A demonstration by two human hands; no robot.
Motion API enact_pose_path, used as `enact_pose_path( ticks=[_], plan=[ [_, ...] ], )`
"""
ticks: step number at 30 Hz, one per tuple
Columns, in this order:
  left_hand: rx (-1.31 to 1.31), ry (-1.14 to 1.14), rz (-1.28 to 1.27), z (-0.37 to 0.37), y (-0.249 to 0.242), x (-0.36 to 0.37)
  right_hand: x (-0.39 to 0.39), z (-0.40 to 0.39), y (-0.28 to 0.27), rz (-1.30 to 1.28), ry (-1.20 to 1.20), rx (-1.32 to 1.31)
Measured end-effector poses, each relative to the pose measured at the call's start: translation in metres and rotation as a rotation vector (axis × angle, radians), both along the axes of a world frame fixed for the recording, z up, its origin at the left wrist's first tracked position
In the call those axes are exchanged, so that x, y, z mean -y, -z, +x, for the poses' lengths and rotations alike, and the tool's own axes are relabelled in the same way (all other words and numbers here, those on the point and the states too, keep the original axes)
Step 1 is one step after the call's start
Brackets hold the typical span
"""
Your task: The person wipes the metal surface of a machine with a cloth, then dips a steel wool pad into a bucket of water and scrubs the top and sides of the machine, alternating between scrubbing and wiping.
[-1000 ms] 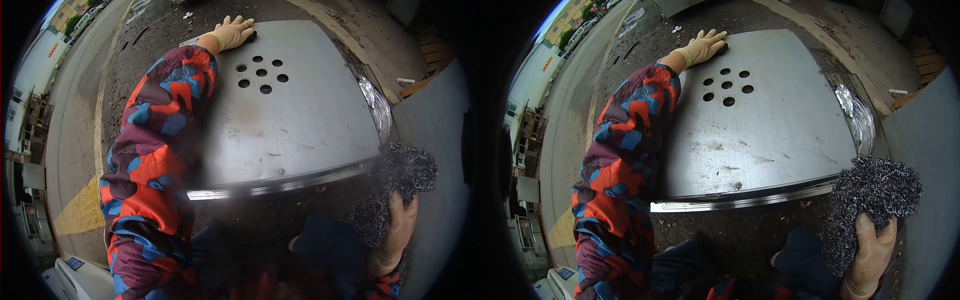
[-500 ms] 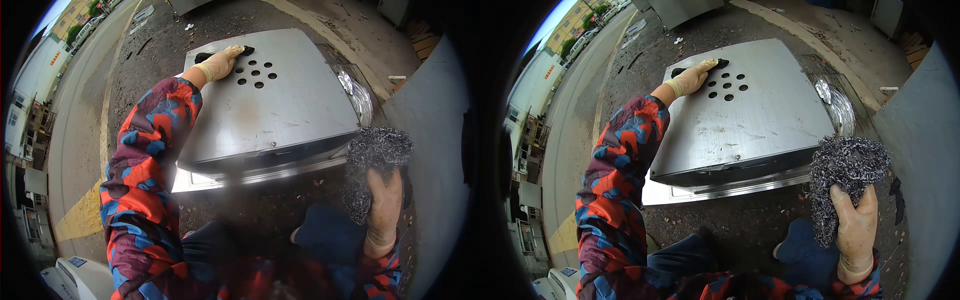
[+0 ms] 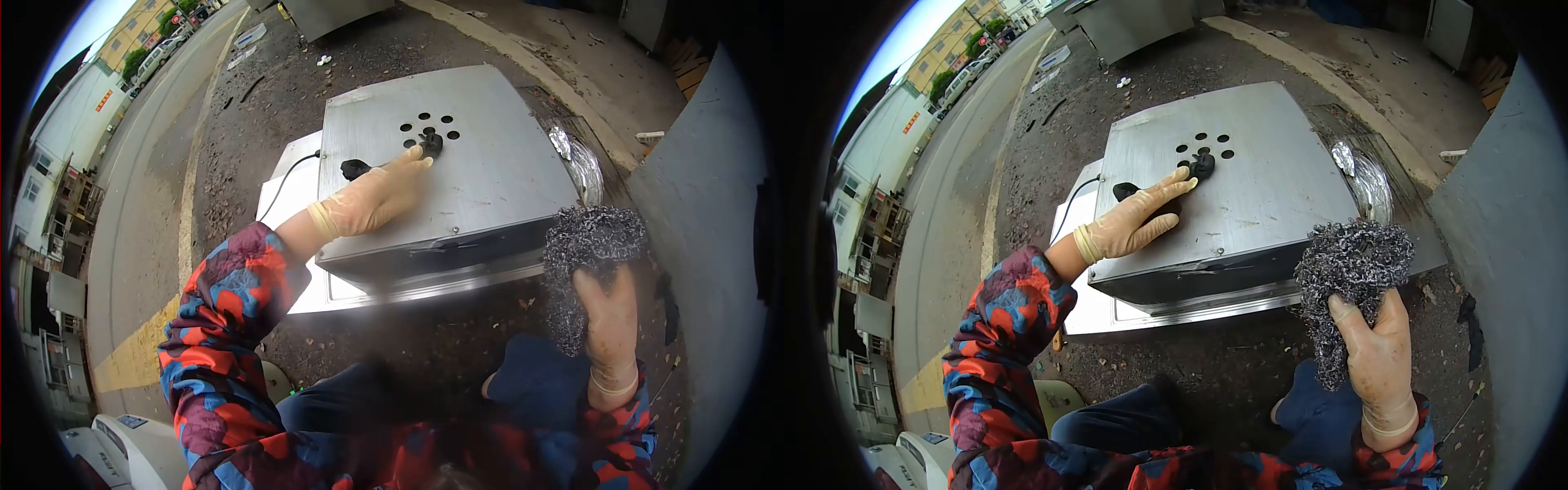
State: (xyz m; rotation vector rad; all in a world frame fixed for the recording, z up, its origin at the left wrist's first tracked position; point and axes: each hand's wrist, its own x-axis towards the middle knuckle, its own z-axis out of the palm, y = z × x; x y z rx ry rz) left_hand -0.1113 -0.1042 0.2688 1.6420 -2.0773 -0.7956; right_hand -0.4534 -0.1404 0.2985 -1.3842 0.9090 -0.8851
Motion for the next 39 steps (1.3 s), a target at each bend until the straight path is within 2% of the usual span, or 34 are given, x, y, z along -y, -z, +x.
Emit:
enact_pose_path(
  ticks=[2,3,5,8,14,18,22,24,26,28,30,32,33,34,36,37,39],
  plan=[
    [-0.114,-0.044,-0.239,0.015,0.035,0.002,0.003,0.001,0.0,0.003,0.005,-0.005],
    [-0.118,-0.04,-0.237,0.014,0.036,0.006,0.004,0.001,0.001,0.004,0.009,-0.008],
    [0.733,-0.127,-0.148,0.011,0.037,0.018,0.007,0.001,0.003,0.046,0.025,0.022],
    [0.708,-0.102,-0.18,0.029,0.048,0.049,0.013,-0.001,0.007,0.105,0.04,0.041],
    [0.546,-0.326,-0.237,0.08,0.08,0.144,0.029,0.002,0.015,0.108,0.056,0.016],
    [0.686,-0.572,-0.346,0.115,0.091,0.202,0.038,0.005,0.018,0.146,0.074,0.029],
    [0.714,-0.864,-0.257,0.133,0.087,0.252,0.051,0.0,0.023,0.17,0.107,-0.01],
    [0.571,-1.031,-0.143,0.145,0.073,0.269,0.054,-0.001,0.024,0.211,0.143,0.095],
    [0.562,-1.182,-0.13,0.159,0.068,0.28,0.058,-0.005,0.024,0.213,0.174,0.125],
    [0.532,-1.108,-0.07,0.159,0.074,0.282,0.059,-0.01,0.024,0.205,0.188,0.144],
    [0.509,-0.861,0.102,0.146,0.06,0.271,0.062,-0.012,0.025,0.248,0.192,0.158],
    [0.213,-0.485,0.133,0.188,0.083,0.273,0.064,-0.017,0.024,0.197,0.182,0.106],
    [0.285,-0.355,0.026,0.188,0.089,0.268,0.062,-0.019,0.023,0.18,0.178,0.104],
    [0.451,-0.425,-0.011,0.149,0.073,0.245,0.061,-0.02,0.02,0.189,0.173,0.109],
    [0.535,-0.438,-0.079,0.118,0.068,0.224,0.056,-0.023,0.016,0.135,0.163,0.065],
    [0.559,-0.419,-0.211,0.114,0.075,0.217,0.052,-0.024,0.015,0.132,0.153,0.096],
    [0.497,-0.408,-0.202,0.107,0.07,0.201,0.045,-0.024,0.012,0.104,0.14,0.093]
  ],
)
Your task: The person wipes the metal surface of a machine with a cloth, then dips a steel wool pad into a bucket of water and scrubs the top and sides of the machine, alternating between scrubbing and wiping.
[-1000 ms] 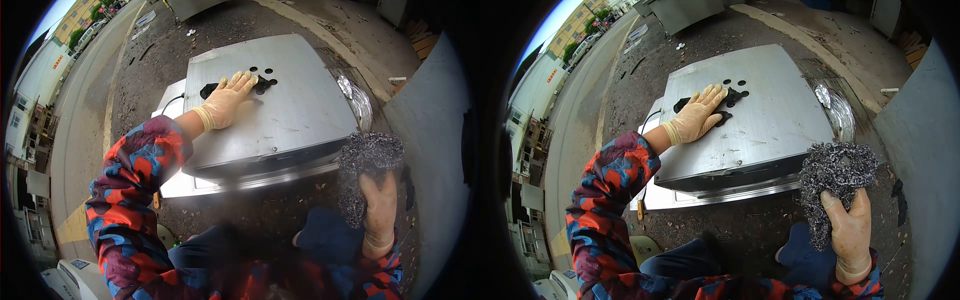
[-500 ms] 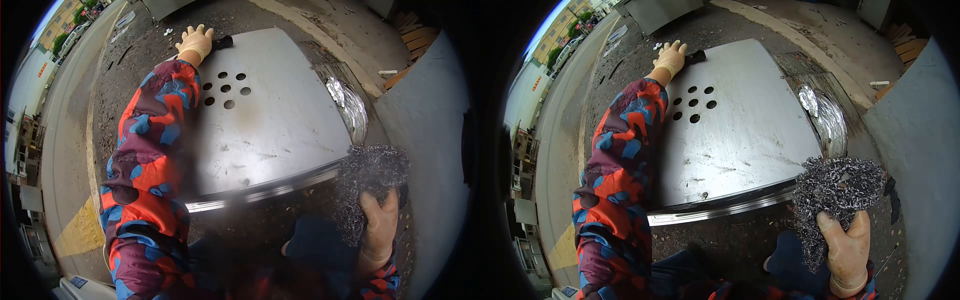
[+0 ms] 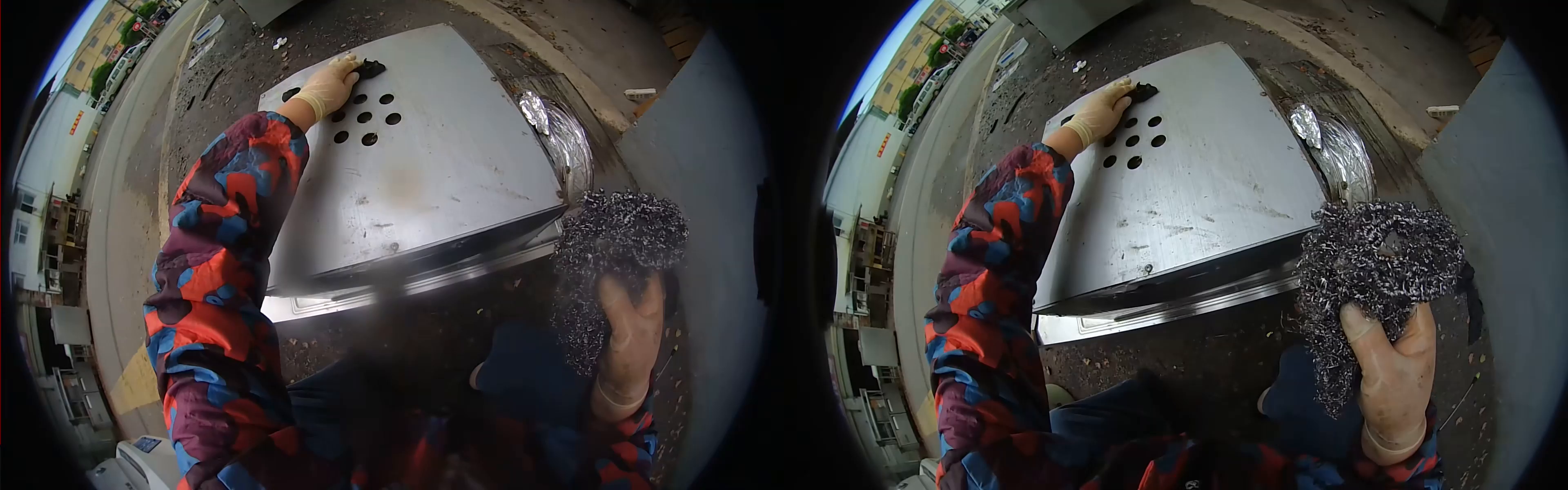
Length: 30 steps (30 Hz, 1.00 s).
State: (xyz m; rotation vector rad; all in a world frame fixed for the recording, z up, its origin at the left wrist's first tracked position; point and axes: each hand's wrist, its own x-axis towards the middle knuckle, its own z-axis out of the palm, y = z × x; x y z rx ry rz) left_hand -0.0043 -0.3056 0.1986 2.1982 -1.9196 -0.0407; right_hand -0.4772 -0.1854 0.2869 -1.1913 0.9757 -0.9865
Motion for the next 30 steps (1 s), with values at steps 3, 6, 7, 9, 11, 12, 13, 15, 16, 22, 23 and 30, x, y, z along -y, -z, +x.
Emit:
enact_pose_path(
  ticks=[3,6,7,9,11,12,13,15,16,22,23,30],
  plan=[
    [-0.053,0.023,-0.028,-0.026,-0.004,-0.033,-0.013,-0.004,-0.005,-0.037,-0.035,0.006],
    [-0.078,0.171,-0.084,-0.061,-0.01,-0.081,-0.026,-0.003,-0.016,-0.043,-0.079,0.012],
    [0.026,0.275,-0.173,-0.071,-0.007,-0.095,-0.029,-0.003,-0.018,-0.048,-0.08,0.016],
    [0.081,0.294,-0.145,-0.091,-0.011,-0.122,-0.036,-0.003,-0.015,-0.07,-0.083,-0.01],
    [0.012,0.295,-0.127,-0.116,-0.016,-0.151,-0.042,-0.002,-0.017,-0.073,-0.096,0.0],
    [-0.018,0.288,-0.092,-0.128,-0.024,-0.164,-0.043,-0.001,-0.017,-0.099,-0.118,-0.024],
    [-0.014,0.323,-0.126,-0.139,-0.027,-0.178,-0.044,-0.001,-0.017,-0.126,-0.143,-0.05],
    [-0.004,0.412,-0.209,-0.156,-0.031,-0.2,-0.045,0.0,-0.015,-0.142,-0.161,-0.045],
    [0.187,0.411,-0.027,-0.177,-0.06,-0.213,-0.045,0.001,-0.016,-0.156,-0.171,-0.062],
    [0.047,0.253,-0.071,-0.147,-0.042,-0.247,-0.046,-0.002,-0.011,-0.113,-0.193,-0.053],
    [0.189,0.135,-0.012,-0.142,-0.041,-0.255,-0.045,-0.004,-0.012,-0.13,-0.186,-0.057],
    [-0.163,0.035,-0.138,-0.137,-0.023,-0.276,-0.038,-0.015,-0.014,-0.089,-0.167,-0.061]
  ],
)
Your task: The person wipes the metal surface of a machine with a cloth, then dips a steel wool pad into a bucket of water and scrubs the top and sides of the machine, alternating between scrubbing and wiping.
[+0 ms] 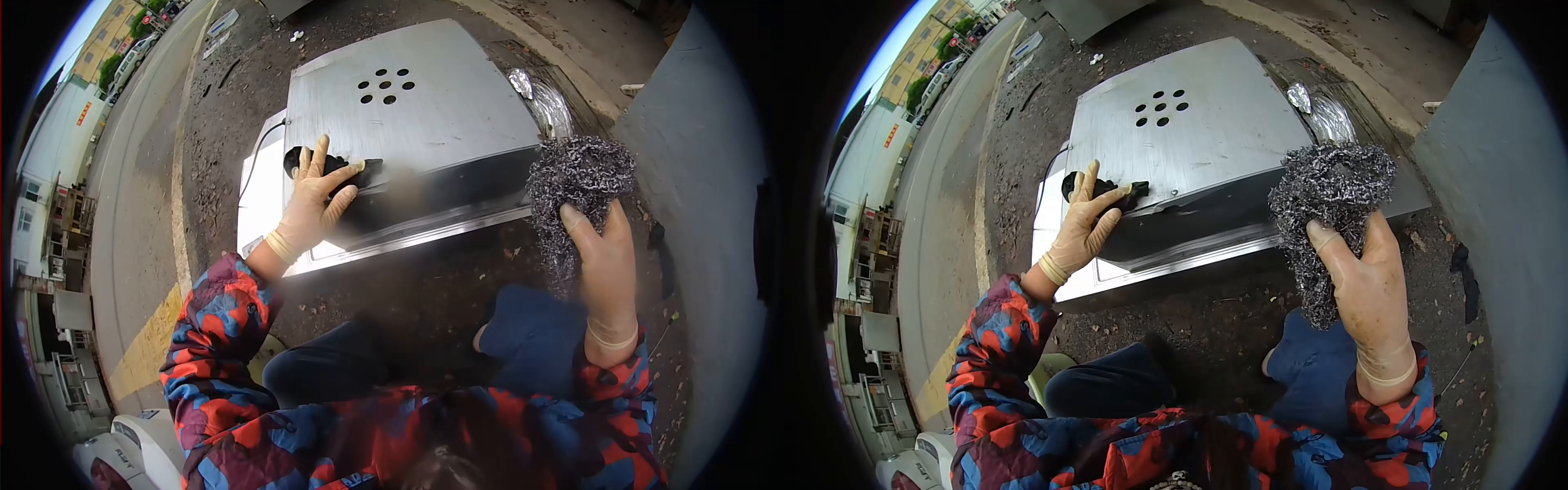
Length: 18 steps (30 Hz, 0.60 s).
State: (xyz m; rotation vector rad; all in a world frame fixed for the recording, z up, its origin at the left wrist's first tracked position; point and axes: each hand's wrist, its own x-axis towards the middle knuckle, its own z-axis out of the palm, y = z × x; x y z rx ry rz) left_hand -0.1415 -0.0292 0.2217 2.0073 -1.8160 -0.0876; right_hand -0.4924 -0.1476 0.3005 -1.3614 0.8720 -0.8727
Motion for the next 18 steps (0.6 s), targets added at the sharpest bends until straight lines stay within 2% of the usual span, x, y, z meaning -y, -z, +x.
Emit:
enact_pose_path(
  ticks=[4,7,11,13,17,18],
  plan=[
    [0.001,0.237,0.006,-0.037,-0.006,0.03,0.0,0.001,0.001,0.001,0.003,0.012],
    [0.142,0.237,0.046,-0.063,-0.012,0.066,0.003,-0.002,0.001,-0.044,0.034,-0.006],
    [0.118,0.319,0.02,-0.079,-0.001,0.11,0.005,-0.003,0.002,0.005,0.059,0.024],
    [0.105,0.408,-0.08,-0.095,0.005,0.138,0.004,0.001,0.0,-0.011,0.04,0.029],
    [0.106,0.436,-0.148,-0.127,0.016,0.201,0.003,0.004,0.002,0.01,0.042,0.092],
    [0.131,0.364,-0.126,-0.138,0.013,0.213,0.005,0.005,0.002,-0.011,0.07,0.07]
  ],
)
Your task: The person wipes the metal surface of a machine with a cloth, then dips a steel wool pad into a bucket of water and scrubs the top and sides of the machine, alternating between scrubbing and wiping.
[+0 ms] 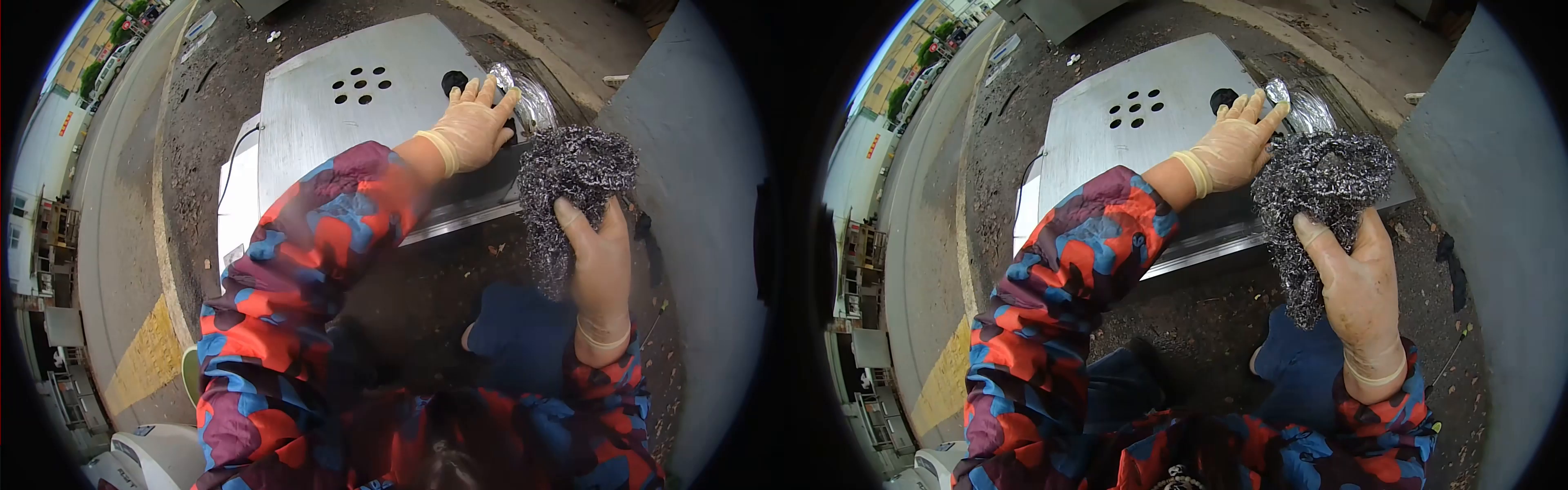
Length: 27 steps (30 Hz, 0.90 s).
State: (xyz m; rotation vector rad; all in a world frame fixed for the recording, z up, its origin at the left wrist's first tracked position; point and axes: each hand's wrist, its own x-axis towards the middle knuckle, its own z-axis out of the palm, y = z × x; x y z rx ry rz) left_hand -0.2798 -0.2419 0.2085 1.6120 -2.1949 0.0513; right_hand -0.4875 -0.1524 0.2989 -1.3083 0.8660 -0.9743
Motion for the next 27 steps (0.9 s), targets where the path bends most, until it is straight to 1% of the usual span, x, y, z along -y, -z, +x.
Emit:
enact_pose_path(
  ticks=[1,2,5,7,9,11,13,17,19,21,23,25,27],
  plan=[
    [0.024,-0.074,0.013,-0.008,-0.003,0.007,0.002,0.001,-0.001,-0.019,0.03,-0.021],
    [0.02,-0.075,0.006,-0.012,-0.004,0.011,0.003,0.001,-0.002,0.035,0.045,-0.017],
    [0.02,-0.085,0.032,-0.014,-0.012,0.009,0.004,0.001,-0.006,0.064,0.032,-0.016],
    [-0.052,0.018,0.083,-0.008,-0.01,-0.003,0.003,0.0,-0.003,0.074,0.033,0.024],
    [-0.058,0.042,0.021,-0.007,-0.003,-0.018,0.002,-0.001,0.001,0.092,0.035,0.059],
    [-0.036,0.114,-0.04,-0.004,-0.004,-0.029,0.002,-0.002,0.004,-0.004,0.034,0.031],
    [-0.049,0.129,-0.017,-0.005,-0.007,-0.022,0.003,-0.005,0.003,0.024,0.041,0.017],
    [0.016,-0.057,0.102,0.001,-0.012,0.013,0.007,-0.012,0.001,0.067,0.044,0.003],
    [0.032,-0.154,0.083,0.018,-0.003,0.042,0.012,-0.015,0.004,0.053,0.059,0.015],
    [-0.008,-0.24,0.118,0.036,-0.002,0.067,0.015,-0.016,0.002,0.091,0.061,0.039],
    [-0.019,-0.272,0.108,0.055,0.005,0.097,0.019,-0.017,0.006,0.085,0.069,0.038],
    [0.01,-0.351,0.114,0.071,0.011,0.127,0.021,-0.019,0.005,0.083,0.072,0.014],
    [0.052,-0.373,0.211,0.082,0.003,0.149,0.025,-0.021,0.007,0.092,0.104,0.057]
  ],
)
